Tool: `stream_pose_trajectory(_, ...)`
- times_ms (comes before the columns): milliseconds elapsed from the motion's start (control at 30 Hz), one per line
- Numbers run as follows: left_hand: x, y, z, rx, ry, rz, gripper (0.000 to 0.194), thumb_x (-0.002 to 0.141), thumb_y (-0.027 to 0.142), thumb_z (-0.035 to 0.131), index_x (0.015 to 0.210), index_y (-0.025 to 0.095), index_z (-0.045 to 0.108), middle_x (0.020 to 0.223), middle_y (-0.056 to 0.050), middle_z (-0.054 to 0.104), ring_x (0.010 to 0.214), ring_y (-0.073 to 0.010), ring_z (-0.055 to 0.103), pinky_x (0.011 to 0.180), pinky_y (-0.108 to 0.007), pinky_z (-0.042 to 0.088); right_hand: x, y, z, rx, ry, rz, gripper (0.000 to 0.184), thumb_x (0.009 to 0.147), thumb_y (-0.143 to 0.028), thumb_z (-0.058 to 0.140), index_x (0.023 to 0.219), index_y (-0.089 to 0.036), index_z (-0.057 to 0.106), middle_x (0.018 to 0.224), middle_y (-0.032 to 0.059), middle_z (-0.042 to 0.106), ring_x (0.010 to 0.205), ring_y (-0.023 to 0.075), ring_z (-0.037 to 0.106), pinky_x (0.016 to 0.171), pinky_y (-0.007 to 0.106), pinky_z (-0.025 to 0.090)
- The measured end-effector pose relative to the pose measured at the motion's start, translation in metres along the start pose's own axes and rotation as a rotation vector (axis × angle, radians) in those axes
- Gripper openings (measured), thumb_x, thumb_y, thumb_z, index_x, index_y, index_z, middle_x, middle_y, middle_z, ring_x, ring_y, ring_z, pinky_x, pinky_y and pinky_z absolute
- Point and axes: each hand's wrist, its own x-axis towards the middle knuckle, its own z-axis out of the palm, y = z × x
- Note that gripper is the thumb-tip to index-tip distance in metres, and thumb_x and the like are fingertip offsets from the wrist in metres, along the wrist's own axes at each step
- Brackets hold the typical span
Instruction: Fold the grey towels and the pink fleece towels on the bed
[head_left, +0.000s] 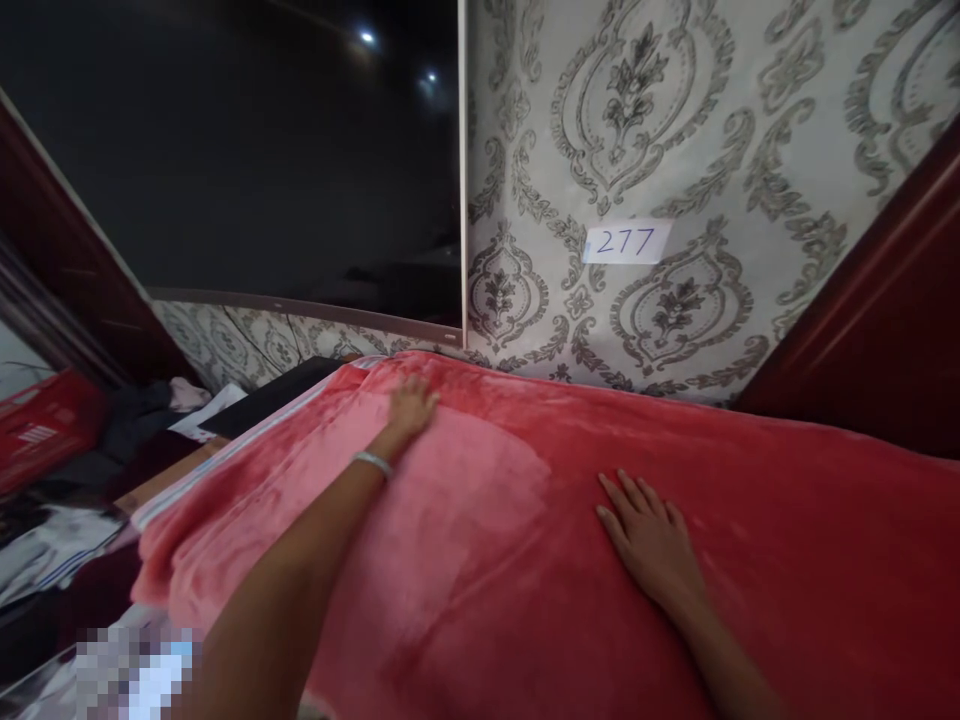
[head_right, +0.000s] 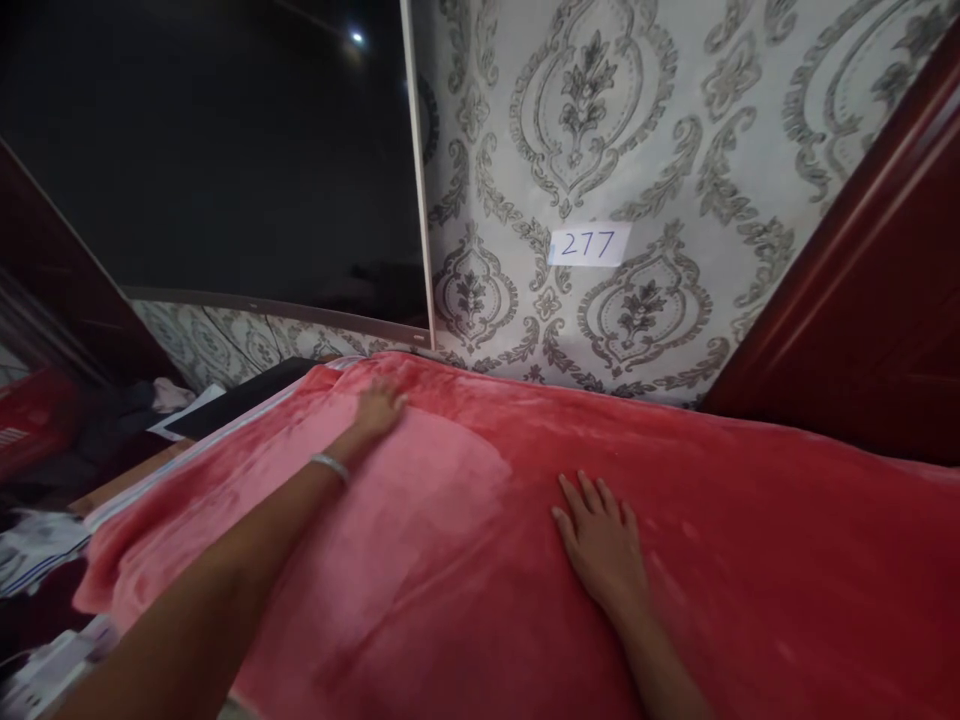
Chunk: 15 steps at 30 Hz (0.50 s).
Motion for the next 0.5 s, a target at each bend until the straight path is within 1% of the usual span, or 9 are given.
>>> stream_pose_trajectory(67,-0.008,0.048,0.018,-0.039,-0.070,0.255,0.059,0.101,0.055,0.040,0.156,0.034,0.044,0.169,-0.003,0.033,0.158,-0.0250,0.023,0.127,-0.047,0.021,0.000,0.001,0.001,0.000,0.016,-0.003,0.059,0.103,-0.045,0.031,0.157,-0.028,0.047,0.166,0.0058,0.038,0.153,0.0292,0.032,0.121,0.055,0.029)
stream_pose_trajectory(133,-0.015,0.085,0.035,-0.099,-0.174,0.583,0.061,0.099,0.059,0.044,0.156,0.036,0.043,0.169,-0.003,0.035,0.158,-0.0251,0.023,0.128,-0.050,0.018,-0.001,0.002,0.003,-0.008,0.037,-0.012,0.059,0.103,-0.045,0.030,0.157,-0.027,0.047,0.165,0.0059,0.038,0.153,0.0287,0.032,0.121,0.055,0.029)
stream_pose_trajectory(167,-0.016,0.096,0.040,-0.126,-0.212,0.699,0.063,0.099,0.060,0.043,0.157,0.036,0.042,0.169,-0.004,0.034,0.158,-0.0265,0.023,0.128,-0.054,0.015,-0.001,0.002,0.005,-0.013,0.046,-0.018,0.059,0.103,-0.045,0.030,0.157,-0.027,0.047,0.165,0.0058,0.038,0.153,0.0286,0.033,0.121,0.055,0.030)
stream_pose_trajectory(200,-0.015,0.101,0.043,-0.143,-0.231,0.760,0.064,0.100,0.060,0.041,0.158,0.034,0.040,0.169,-0.006,0.032,0.159,-0.0280,0.021,0.127,-0.057,0.013,-0.001,0.003,0.006,-0.019,0.052,-0.025,0.059,0.103,-0.045,0.029,0.156,-0.027,0.047,0.165,0.0057,0.039,0.152,0.0287,0.034,0.121,0.055,0.030)
stream_pose_trajectory(233,-0.011,0.099,0.043,-0.144,-0.235,0.750,0.064,0.101,0.060,0.040,0.159,0.034,0.037,0.170,-0.006,0.030,0.159,-0.0280,0.020,0.128,-0.058,0.012,-0.002,0.004,0.007,-0.023,0.057,-0.029,0.060,0.103,-0.046,0.029,0.156,-0.027,0.048,0.165,0.0057,0.039,0.152,0.0288,0.034,0.121,0.055,0.030)
stream_pose_trajectory(300,0.003,0.076,0.037,-0.102,-0.212,0.575,0.063,0.102,0.057,0.038,0.160,0.036,0.035,0.172,-0.002,0.026,0.159,-0.0254,0.019,0.129,-0.054,0.011,-0.001,0.006,0.009,-0.021,0.066,-0.028,0.060,0.102,-0.046,0.028,0.156,-0.027,0.048,0.164,0.0060,0.040,0.152,0.0293,0.035,0.121,0.056,0.030)
stream_pose_trajectory(367,0.021,0.037,0.026,-0.044,-0.181,0.358,0.061,0.103,0.052,0.036,0.161,0.033,0.034,0.172,-0.003,0.025,0.159,-0.0250,0.019,0.128,-0.054,0.012,-0.001,0.008,0.012,-0.002,0.072,-0.027,0.061,0.102,-0.048,0.029,0.155,-0.028,0.049,0.164,0.0058,0.041,0.151,0.0299,0.036,0.121,0.056,0.031)
stream_pose_trajectory(467,0.046,-0.026,0.012,-0.003,-0.149,0.163,0.061,0.104,0.045,0.028,0.162,0.026,0.032,0.172,-0.010,0.022,0.159,-0.0330,0.017,0.124,-0.068,0.011,-0.001,0.012,0.015,0.029,0.086,-0.038,0.062,0.101,-0.052,0.029,0.155,-0.030,0.050,0.163,0.0046,0.042,0.151,0.0309,0.036,0.120,0.058,0.032)
stream_pose_trajectory(500,0.052,-0.042,0.009,0.005,-0.145,0.116,0.062,0.104,0.043,0.026,0.162,0.024,0.032,0.172,-0.011,0.021,0.159,-0.0340,0.017,0.122,-0.070,0.012,-0.002,0.012,0.016,0.035,0.094,-0.045,0.062,0.101,-0.053,0.029,0.154,-0.030,0.050,0.163,0.0042,0.042,0.151,0.0311,0.036,0.119,0.058,0.033)
